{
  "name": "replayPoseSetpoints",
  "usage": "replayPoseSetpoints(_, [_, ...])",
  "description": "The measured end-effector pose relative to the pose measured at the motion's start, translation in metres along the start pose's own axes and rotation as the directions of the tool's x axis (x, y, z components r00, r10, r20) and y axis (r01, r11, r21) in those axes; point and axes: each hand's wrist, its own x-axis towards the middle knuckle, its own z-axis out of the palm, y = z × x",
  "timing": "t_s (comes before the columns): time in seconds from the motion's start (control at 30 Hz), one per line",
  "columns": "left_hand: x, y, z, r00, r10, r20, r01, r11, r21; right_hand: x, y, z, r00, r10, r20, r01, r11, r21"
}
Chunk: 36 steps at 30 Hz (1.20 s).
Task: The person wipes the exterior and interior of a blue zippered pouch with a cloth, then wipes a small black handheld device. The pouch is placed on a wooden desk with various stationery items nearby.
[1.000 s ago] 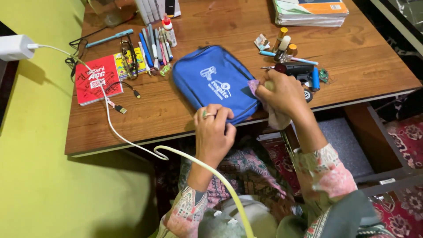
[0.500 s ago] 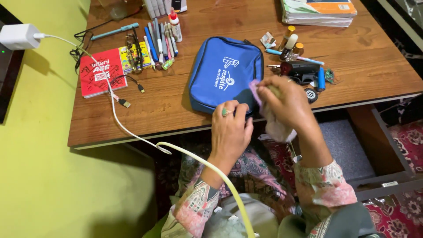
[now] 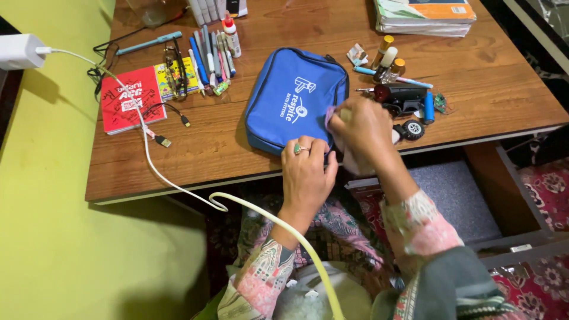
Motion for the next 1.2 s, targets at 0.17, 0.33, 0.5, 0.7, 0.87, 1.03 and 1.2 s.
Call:
replayPoseSetpoints(0.17, [0.001, -0.001, -0.001, 1.0, 0.001, -0.02, -0.001, 1.0, -0.004, 0.04, 0.001, 0.014, 0.986, -0.037, -0.162, 0.031, 0.999, -0.039])
replayPoseSetpoints(0.33, [0.002, 0.0, 0.002, 0.999, -0.008, -0.04, 0.007, 1.0, -0.018, 0.024, -0.001, 0.013, 0.996, 0.009, -0.088, -0.011, 1.0, -0.023])
replayPoseSetpoints(0.5, [0.006, -0.004, 0.007, 0.998, -0.025, 0.05, 0.021, 0.996, 0.091, -0.01, -0.003, 0.008, 0.997, -0.08, -0.009, 0.079, 0.997, -0.017])
replayPoseSetpoints(0.7, [0.006, -0.006, 0.004, 0.993, -0.043, 0.106, 0.036, 0.997, 0.067, 0.02, -0.006, 0.006, 0.994, 0.069, -0.084, -0.068, 0.998, 0.013])
replayPoseSetpoints(0.87, [0.006, -0.007, 0.001, 0.993, -0.047, 0.111, 0.042, 0.998, 0.044, 0.042, -0.001, 0.012, 0.989, 0.064, -0.135, -0.068, 0.997, -0.028])
replayPoseSetpoints(1.03, [0.006, -0.008, 0.001, 0.992, -0.049, 0.115, 0.044, 0.998, 0.047, 0.009, 0.0, 0.015, 0.997, -0.029, -0.068, 0.031, 0.999, 0.025])
replayPoseSetpoints(1.2, [0.008, -0.01, -0.002, 0.988, -0.025, 0.152, 0.019, 0.999, 0.036, -0.015, 0.001, 0.016, 0.984, -0.156, -0.083, 0.158, 0.987, 0.009])
